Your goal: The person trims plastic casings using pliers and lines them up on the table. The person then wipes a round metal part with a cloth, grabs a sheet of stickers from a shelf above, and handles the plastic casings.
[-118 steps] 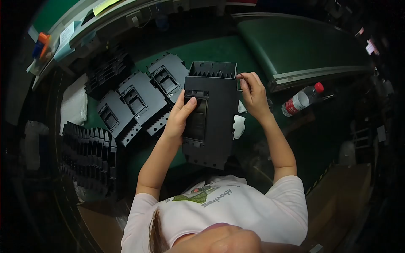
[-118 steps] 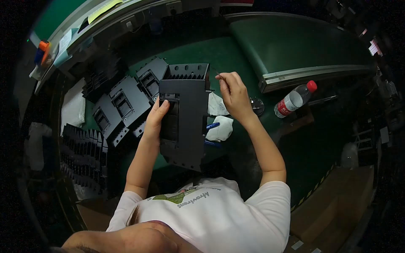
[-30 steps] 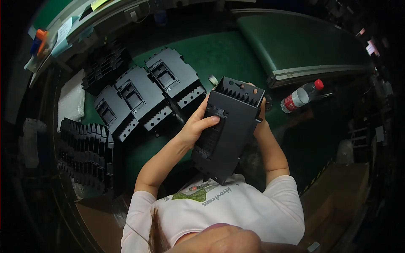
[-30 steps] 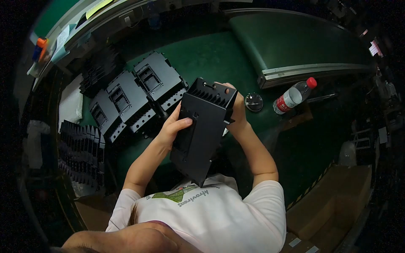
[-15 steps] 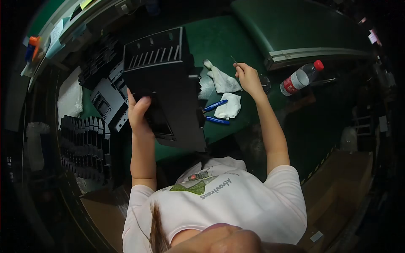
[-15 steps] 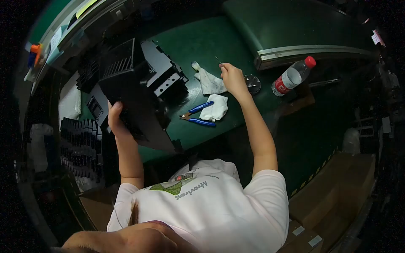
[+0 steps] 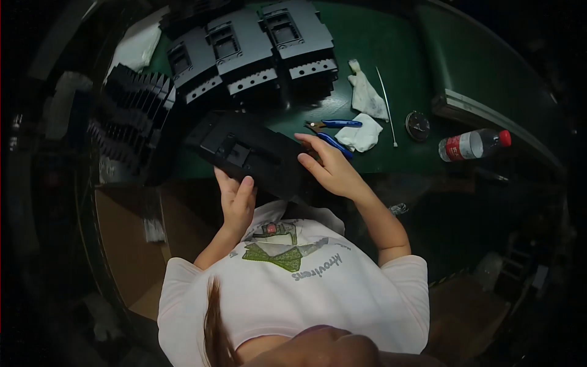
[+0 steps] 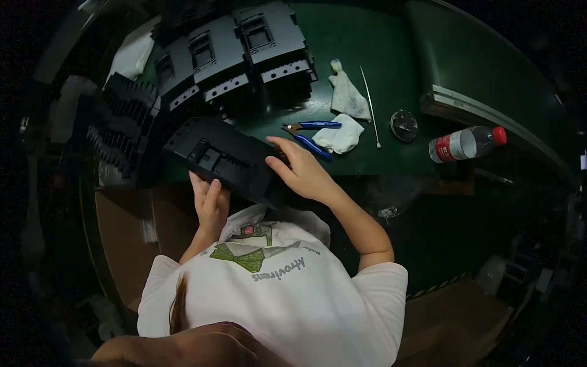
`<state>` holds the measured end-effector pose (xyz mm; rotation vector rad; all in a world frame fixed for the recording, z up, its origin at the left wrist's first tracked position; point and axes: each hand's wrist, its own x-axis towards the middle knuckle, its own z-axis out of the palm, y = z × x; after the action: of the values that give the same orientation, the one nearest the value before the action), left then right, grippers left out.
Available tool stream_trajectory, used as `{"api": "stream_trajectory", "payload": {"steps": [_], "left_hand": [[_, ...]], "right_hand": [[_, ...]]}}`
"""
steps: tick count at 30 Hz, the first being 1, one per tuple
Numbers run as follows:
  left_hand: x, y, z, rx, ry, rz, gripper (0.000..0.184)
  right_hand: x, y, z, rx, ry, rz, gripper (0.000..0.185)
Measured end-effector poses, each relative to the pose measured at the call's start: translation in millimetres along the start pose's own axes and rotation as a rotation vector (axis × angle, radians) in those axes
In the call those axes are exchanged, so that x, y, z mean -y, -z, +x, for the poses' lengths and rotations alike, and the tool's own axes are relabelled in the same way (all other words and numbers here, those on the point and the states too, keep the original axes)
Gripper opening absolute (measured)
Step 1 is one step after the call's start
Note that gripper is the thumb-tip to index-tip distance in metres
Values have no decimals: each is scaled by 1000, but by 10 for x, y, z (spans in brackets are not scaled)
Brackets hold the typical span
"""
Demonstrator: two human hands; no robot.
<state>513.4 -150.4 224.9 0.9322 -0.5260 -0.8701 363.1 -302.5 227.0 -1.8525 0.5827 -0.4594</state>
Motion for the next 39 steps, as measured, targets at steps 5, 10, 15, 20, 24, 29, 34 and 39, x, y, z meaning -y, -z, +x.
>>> {"api": "stream_trajectory", "payload": {"steps": [5, 10, 15, 20, 24, 29, 34, 39], "left_hand": [[120, 244, -309, 60, 1, 99, 69], [125, 371, -366, -102, -32, 128, 66], [31, 657, -312, -110, -74, 458, 42], [-362, 642, -12, 192, -996, 1459, 30], [-579, 556, 356, 598, -579, 1668, 62], [-641, 510, 453, 745, -458, 1667, 58], [-517, 515, 532, 681, -653, 1755, 40], [-614, 294, 642, 586, -461, 1736, 50]], "right_hand": [[-83, -356, 6, 201, -138, 302, 48], [20, -584, 32, 288, 77, 60, 64], [59, -597, 303, 158, -13, 97, 40], [20, -527, 629, 286, -198, 96, 36], [-37, -575, 838, 399, -174, 43, 33], [-41, -488, 1101, 587, -269, 127, 33], [-53, -467, 869, 279, 52, -177, 25], [3, 20, 402, -151, 153, -666, 32]]}}
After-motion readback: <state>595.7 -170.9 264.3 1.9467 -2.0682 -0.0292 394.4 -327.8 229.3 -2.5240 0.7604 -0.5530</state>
